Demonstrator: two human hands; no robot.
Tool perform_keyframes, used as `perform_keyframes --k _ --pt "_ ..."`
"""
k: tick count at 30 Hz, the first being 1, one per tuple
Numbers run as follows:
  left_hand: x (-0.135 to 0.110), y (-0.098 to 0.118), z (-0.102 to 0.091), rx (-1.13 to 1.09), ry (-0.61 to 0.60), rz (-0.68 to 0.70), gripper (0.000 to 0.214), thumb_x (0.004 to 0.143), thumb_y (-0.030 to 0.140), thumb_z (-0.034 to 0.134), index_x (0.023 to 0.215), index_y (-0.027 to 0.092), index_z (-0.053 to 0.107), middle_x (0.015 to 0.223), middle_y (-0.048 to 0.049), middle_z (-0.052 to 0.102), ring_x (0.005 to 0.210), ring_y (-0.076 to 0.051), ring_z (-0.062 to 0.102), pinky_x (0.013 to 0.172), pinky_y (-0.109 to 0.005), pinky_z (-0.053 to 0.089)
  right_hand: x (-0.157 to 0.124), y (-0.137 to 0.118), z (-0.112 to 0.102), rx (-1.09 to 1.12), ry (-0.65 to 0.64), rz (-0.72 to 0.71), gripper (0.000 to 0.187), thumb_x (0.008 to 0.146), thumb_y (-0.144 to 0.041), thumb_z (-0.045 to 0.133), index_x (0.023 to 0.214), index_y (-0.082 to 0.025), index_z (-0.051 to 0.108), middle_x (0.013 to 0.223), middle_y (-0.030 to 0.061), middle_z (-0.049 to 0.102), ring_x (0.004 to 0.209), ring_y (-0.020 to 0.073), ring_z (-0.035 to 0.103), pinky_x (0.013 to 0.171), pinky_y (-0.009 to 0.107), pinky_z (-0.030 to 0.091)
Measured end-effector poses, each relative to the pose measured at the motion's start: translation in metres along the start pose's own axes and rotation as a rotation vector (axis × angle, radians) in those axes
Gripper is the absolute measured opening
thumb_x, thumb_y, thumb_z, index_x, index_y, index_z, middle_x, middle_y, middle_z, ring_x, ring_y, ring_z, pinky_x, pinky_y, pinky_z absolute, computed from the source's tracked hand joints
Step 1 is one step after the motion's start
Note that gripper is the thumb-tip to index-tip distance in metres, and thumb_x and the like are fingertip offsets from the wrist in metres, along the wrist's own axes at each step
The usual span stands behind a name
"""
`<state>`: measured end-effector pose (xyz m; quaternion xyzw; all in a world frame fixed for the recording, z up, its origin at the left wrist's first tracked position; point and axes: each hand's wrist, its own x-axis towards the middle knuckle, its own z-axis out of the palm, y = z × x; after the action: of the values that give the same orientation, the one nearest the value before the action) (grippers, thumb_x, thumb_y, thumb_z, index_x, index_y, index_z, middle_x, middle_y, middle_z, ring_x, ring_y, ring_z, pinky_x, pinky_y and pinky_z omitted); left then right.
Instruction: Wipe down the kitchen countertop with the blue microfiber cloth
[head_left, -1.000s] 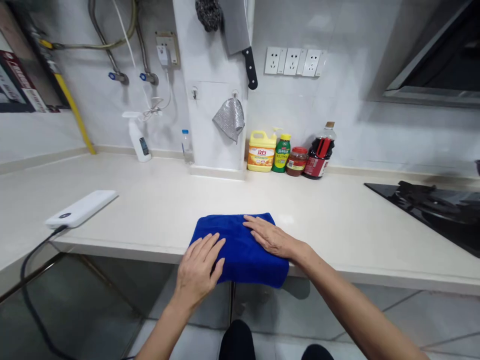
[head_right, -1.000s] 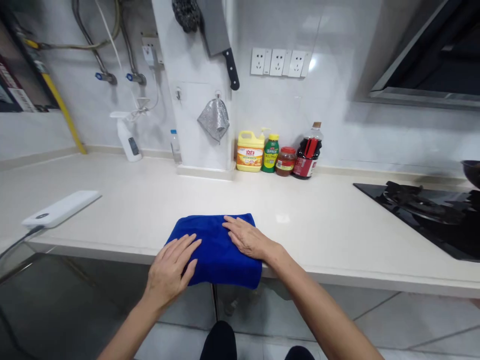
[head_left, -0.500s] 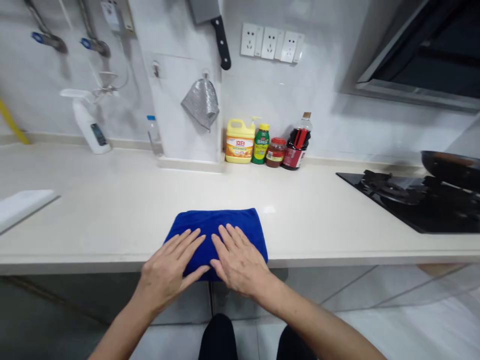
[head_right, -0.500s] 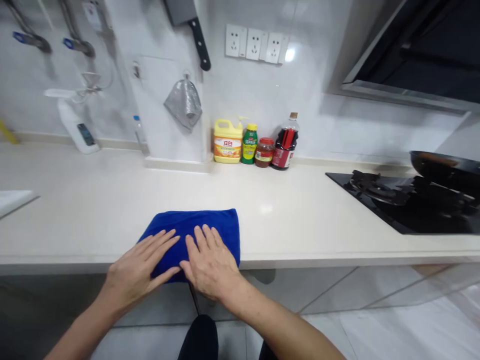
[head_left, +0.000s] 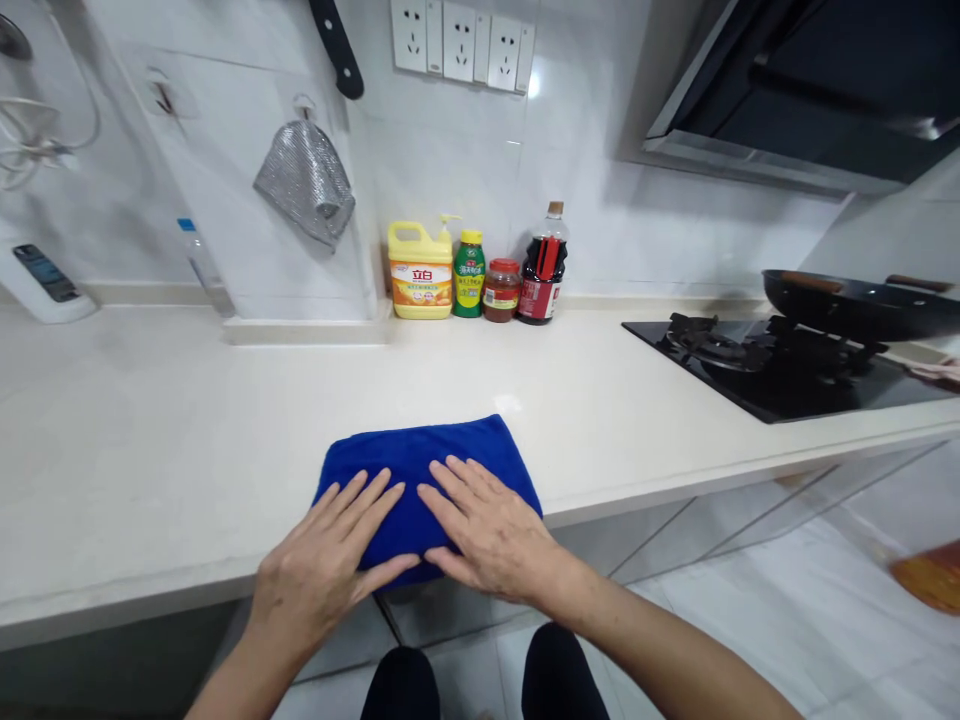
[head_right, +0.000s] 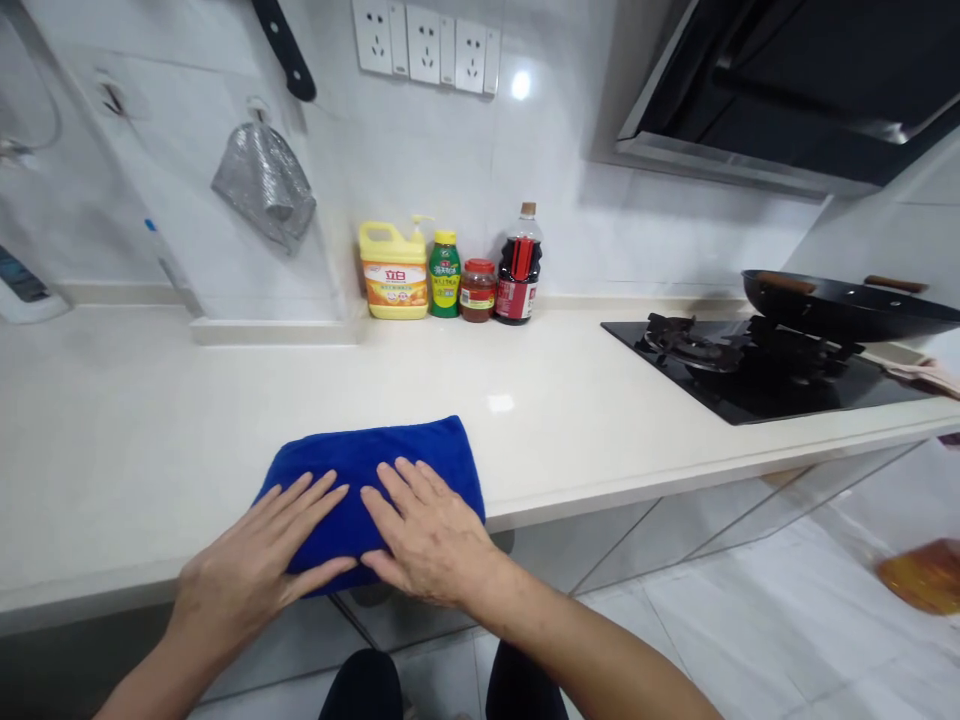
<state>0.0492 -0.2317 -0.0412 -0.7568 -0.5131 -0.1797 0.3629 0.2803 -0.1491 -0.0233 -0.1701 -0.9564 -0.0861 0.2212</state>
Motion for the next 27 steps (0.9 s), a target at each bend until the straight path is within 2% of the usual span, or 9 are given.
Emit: perform_keyframes --k 6,13,17,19,21,24,27 --pt "0.040 0.045 0.010 -0.003 0.047 -0.003 0.063 0.091 0.059 0.051 0.134 0.014 0.055 0.138 -0.0091 0.057 0.122 -0.029 0.059 0.096 -0.045 0.055 -0.037 0.036 -0.015 -0.047 0.006 0.021 0.062 0.093 -0.041 0.054 0.146 -0.012 0.041 0.154 0.0168 0.037 0.145 0.0296 0.028 0.118 0.048 0.031" --pt "0.089 0.114 0.027 -0.143 0.045 -0.110 0.063 0.088 0.059 0.056 0.132 0.014 0.058 0.138 -0.0115 0.057 0.124 -0.032 0.057 0.099 -0.047 0.055 -0.088 0.086 -0.037 -0.080 -0.021 0.065 0.065 0.089 -0.038 0.055 0.148 -0.015 0.040 0.156 0.0136 0.035 0.145 0.0281 0.029 0.116 0.048 0.036" --pt "0.114 0.140 0.034 -0.232 0.009 -0.044 0.059 0.088 0.051 0.061 0.133 0.013 0.056 0.138 -0.0145 0.057 0.125 -0.033 0.056 0.102 -0.049 0.053 -0.118 0.116 -0.048 -0.088 -0.039 0.087 0.065 0.089 -0.038 0.056 0.149 -0.018 0.039 0.155 0.0114 0.036 0.144 0.0271 0.032 0.116 0.048 0.037" --pt "0.115 0.138 0.029 -0.286 0.028 0.012 0.049 0.092 0.041 0.059 0.134 0.017 0.056 0.138 -0.0124 0.058 0.125 -0.029 0.057 0.103 -0.046 0.052 -0.130 0.128 -0.054 -0.087 -0.062 0.104 0.065 0.090 -0.037 0.055 0.149 -0.018 0.038 0.156 0.0110 0.035 0.144 0.0269 0.031 0.116 0.049 0.035" --pt "0.100 0.120 0.021 -0.335 0.071 0.030 0.041 0.094 0.034 0.055 0.134 0.021 0.055 0.138 -0.0088 0.058 0.125 -0.023 0.057 0.105 -0.042 0.051 -0.139 0.135 -0.061 -0.068 -0.081 0.136 0.064 0.091 -0.038 0.054 0.149 -0.019 0.037 0.156 0.0106 0.035 0.144 0.0269 0.030 0.117 0.050 0.034" --pt "0.051 0.069 0.006 -0.300 0.163 -0.109 0.041 0.095 0.029 0.053 0.135 0.022 0.054 0.138 -0.0068 0.058 0.130 -0.024 0.052 0.111 -0.047 0.044 -0.145 0.136 -0.073 -0.003 -0.112 0.201 0.063 0.095 -0.042 0.049 0.152 -0.022 0.032 0.157 0.0090 0.033 0.145 0.0257 0.029 0.118 0.050 0.031" --pt "-0.010 0.010 -0.007 -0.223 0.213 -0.339 0.048 0.093 0.031 0.053 0.141 0.029 0.050 0.144 -0.0045 0.053 0.134 -0.029 0.047 0.116 -0.054 0.035 -0.139 0.125 -0.077 -0.011 -0.132 0.261 0.067 0.097 -0.047 0.045 0.155 -0.023 0.022 0.161 0.0096 0.023 0.147 0.0260 0.024 0.119 0.052 0.028"
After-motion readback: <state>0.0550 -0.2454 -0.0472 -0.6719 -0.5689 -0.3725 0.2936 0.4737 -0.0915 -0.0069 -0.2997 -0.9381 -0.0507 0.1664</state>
